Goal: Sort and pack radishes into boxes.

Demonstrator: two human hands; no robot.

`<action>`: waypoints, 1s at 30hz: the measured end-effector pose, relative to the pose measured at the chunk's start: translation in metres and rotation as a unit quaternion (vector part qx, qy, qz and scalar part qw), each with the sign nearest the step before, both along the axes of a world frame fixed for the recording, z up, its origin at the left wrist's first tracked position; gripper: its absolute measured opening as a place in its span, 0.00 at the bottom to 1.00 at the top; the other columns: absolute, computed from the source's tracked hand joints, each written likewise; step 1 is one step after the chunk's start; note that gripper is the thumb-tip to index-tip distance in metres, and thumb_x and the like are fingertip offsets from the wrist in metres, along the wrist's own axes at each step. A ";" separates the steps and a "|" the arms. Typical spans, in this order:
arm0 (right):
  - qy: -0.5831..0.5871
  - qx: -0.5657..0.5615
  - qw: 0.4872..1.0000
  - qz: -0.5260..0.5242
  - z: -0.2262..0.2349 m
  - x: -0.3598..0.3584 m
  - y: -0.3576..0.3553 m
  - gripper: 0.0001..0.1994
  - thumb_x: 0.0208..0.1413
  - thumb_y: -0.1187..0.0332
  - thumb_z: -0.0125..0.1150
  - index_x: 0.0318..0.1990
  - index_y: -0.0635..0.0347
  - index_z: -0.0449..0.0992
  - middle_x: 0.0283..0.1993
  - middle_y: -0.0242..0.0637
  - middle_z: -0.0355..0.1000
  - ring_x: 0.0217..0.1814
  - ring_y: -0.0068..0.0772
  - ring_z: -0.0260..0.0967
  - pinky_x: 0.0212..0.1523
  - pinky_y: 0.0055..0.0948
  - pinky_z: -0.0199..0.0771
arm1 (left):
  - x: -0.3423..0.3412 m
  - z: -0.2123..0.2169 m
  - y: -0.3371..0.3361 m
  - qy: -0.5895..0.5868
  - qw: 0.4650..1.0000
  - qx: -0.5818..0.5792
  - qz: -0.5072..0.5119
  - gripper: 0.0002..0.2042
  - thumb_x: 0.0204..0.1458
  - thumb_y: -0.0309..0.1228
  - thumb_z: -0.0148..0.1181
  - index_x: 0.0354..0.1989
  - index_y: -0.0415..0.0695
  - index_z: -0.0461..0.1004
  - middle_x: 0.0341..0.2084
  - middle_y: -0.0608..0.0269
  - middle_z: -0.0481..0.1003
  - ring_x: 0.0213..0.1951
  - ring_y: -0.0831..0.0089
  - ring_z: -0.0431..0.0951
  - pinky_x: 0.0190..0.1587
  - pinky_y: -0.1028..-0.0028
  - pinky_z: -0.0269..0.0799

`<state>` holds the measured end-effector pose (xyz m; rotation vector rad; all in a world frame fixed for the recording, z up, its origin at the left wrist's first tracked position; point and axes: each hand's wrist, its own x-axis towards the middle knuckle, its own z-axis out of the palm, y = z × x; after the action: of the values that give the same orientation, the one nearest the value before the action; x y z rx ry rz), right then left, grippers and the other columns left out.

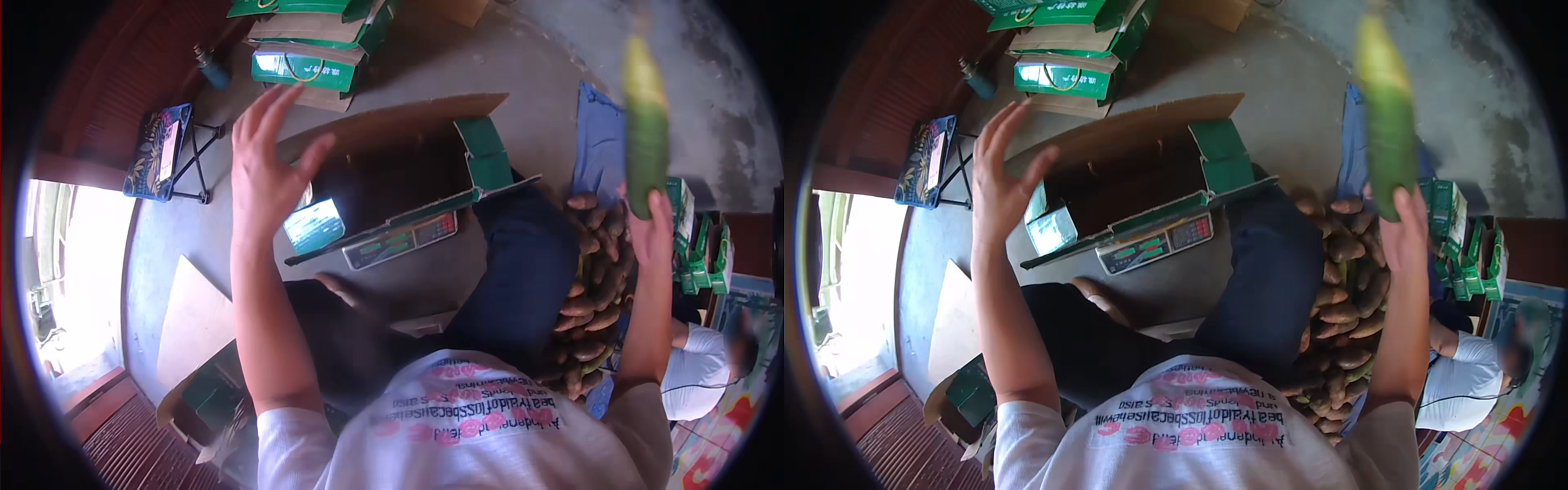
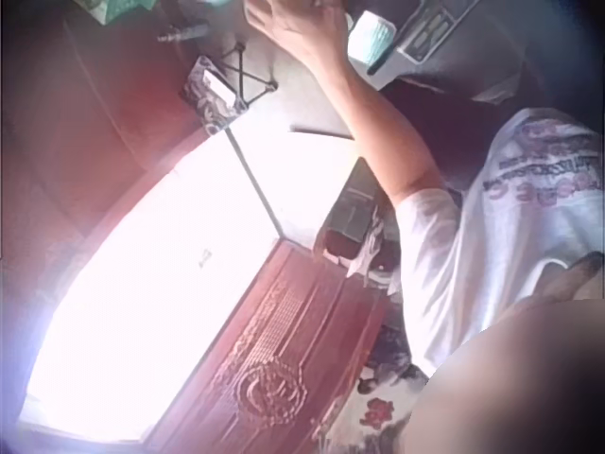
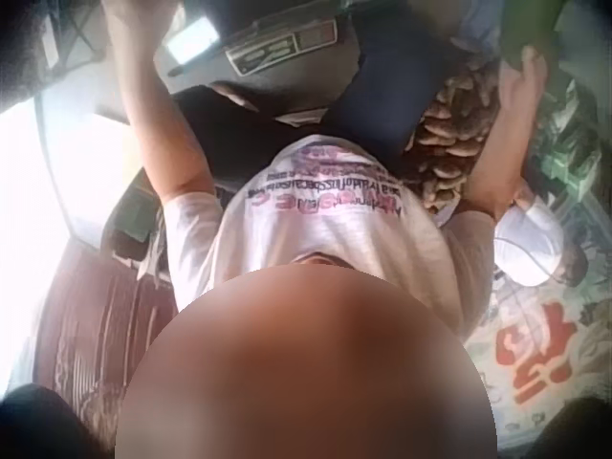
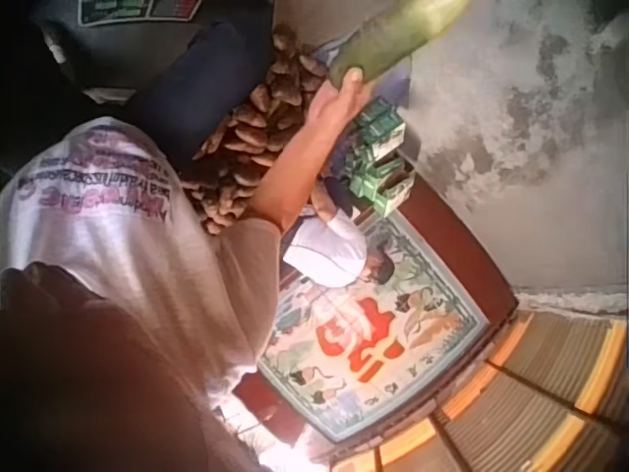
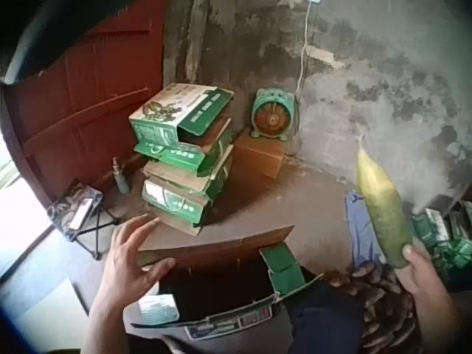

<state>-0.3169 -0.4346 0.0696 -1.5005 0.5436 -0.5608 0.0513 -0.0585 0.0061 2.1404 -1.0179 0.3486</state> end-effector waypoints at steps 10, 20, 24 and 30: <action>0.329 -0.237 0.871 0.276 0.082 0.130 0.056 0.26 0.55 0.58 0.71 0.56 0.63 0.72 0.48 0.34 0.73 0.56 0.29 0.69 0.56 0.31 0.69 | -0.022 0.005 0.008 -0.018 0.993 0.104 -0.047 0.06 0.43 0.37 0.75 0.28 0.53 0.86 0.69 0.67 0.63 0.75 0.53 0.48 0.74 0.42 0.39; 0.439 -0.641 0.471 0.418 0.051 0.242 0.134 0.23 0.48 0.55 0.69 0.43 0.65 0.77 0.43 0.50 0.79 0.47 0.54 0.77 0.49 0.47 0.74 | -0.021 -0.015 0.018 0.021 0.973 0.228 -0.035 0.07 0.47 0.39 0.72 0.24 0.51 0.86 0.74 0.71 0.53 0.77 0.58 0.42 0.75 0.39 0.32; 0.450 -0.626 0.438 0.463 0.003 0.279 0.165 0.23 0.49 0.55 0.68 0.46 0.66 0.78 0.43 0.50 0.79 0.50 0.51 0.77 0.50 0.47 0.74 | -0.017 -0.015 0.024 0.020 0.978 0.200 -0.048 0.08 0.46 0.36 0.72 0.20 0.47 0.84 0.72 0.68 0.58 0.76 0.59 0.47 0.75 0.41 0.35; 0.477 -0.559 0.399 0.549 -0.073 0.316 0.195 0.28 0.50 0.49 0.68 0.49 0.66 0.78 0.45 0.49 0.80 0.51 0.53 0.78 0.51 0.46 0.76 | -0.019 -0.006 0.031 0.035 0.974 0.218 -0.046 0.14 0.44 0.23 0.62 0.39 0.47 0.86 0.75 0.64 0.50 0.76 0.56 0.46 0.75 0.42 0.40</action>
<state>-0.0004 -0.2394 -0.0034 -2.9436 -0.3025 1.4876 0.0318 -0.0271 0.0002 2.4591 -1.2356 -0.0021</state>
